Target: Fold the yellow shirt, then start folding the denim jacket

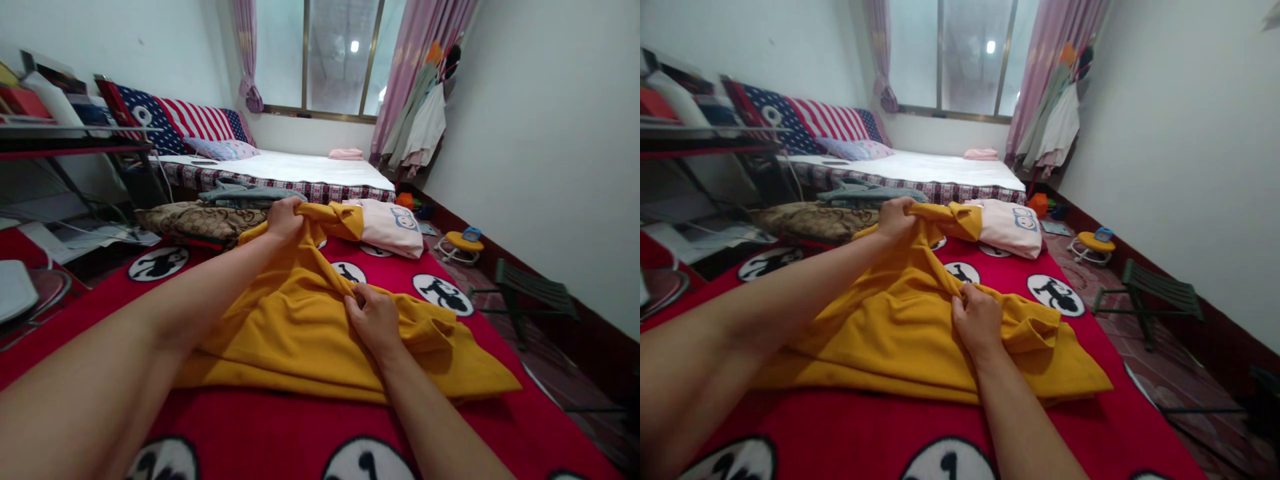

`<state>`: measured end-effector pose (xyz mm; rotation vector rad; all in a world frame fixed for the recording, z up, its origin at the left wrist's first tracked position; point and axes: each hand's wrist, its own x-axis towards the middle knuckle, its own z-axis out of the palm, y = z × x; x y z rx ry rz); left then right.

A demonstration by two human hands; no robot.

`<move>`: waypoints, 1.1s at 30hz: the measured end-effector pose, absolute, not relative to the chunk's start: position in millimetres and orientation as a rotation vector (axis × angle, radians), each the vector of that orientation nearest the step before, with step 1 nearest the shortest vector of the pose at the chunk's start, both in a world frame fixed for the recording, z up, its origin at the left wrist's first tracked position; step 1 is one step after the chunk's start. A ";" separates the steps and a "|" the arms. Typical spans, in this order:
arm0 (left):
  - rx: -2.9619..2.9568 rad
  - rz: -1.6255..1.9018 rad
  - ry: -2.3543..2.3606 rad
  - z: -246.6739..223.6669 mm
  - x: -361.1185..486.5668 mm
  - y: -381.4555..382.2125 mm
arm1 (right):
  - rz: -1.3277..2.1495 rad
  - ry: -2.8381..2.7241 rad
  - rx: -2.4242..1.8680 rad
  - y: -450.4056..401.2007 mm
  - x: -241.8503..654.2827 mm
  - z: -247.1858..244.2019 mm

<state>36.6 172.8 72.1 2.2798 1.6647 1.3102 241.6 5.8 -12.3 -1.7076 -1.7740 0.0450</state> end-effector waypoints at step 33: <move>2.031 1.603 1.453 64.2 -39.4 46.4 | 0.012 -1.747 -1.308 -0.1 241.0 -9.0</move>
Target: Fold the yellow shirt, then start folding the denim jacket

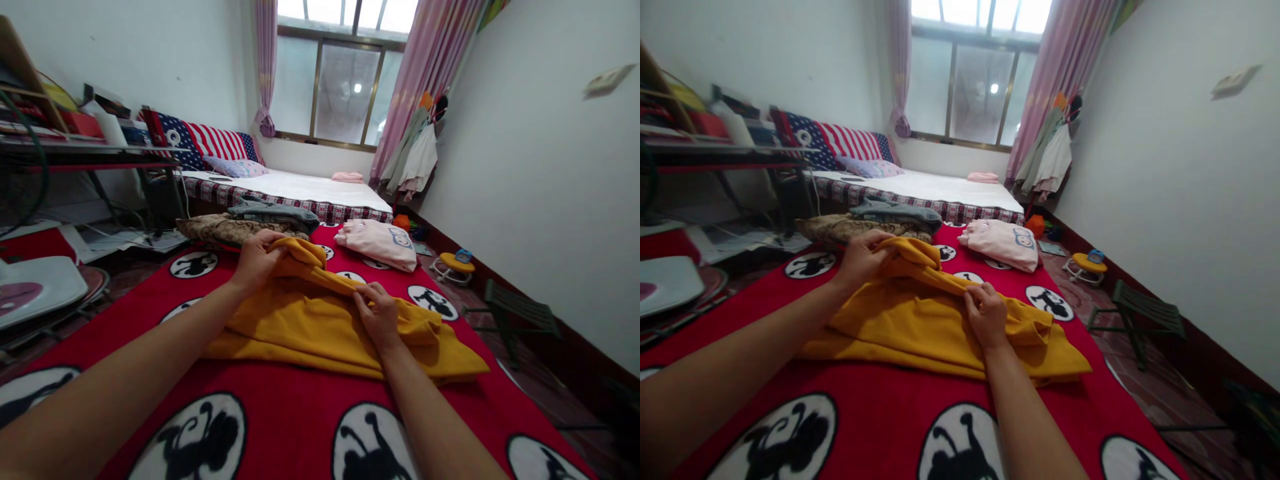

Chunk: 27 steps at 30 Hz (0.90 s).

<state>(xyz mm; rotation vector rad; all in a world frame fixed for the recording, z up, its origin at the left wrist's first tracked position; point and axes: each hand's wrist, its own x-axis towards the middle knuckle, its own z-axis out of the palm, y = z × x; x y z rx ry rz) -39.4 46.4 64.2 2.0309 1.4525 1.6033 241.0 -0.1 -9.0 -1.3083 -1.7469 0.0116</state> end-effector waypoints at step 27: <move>2.385 0.452 1.528 37.8 -46.7 19.1 | 0.252 -1.725 -2.320 -61.0 356.3 35.6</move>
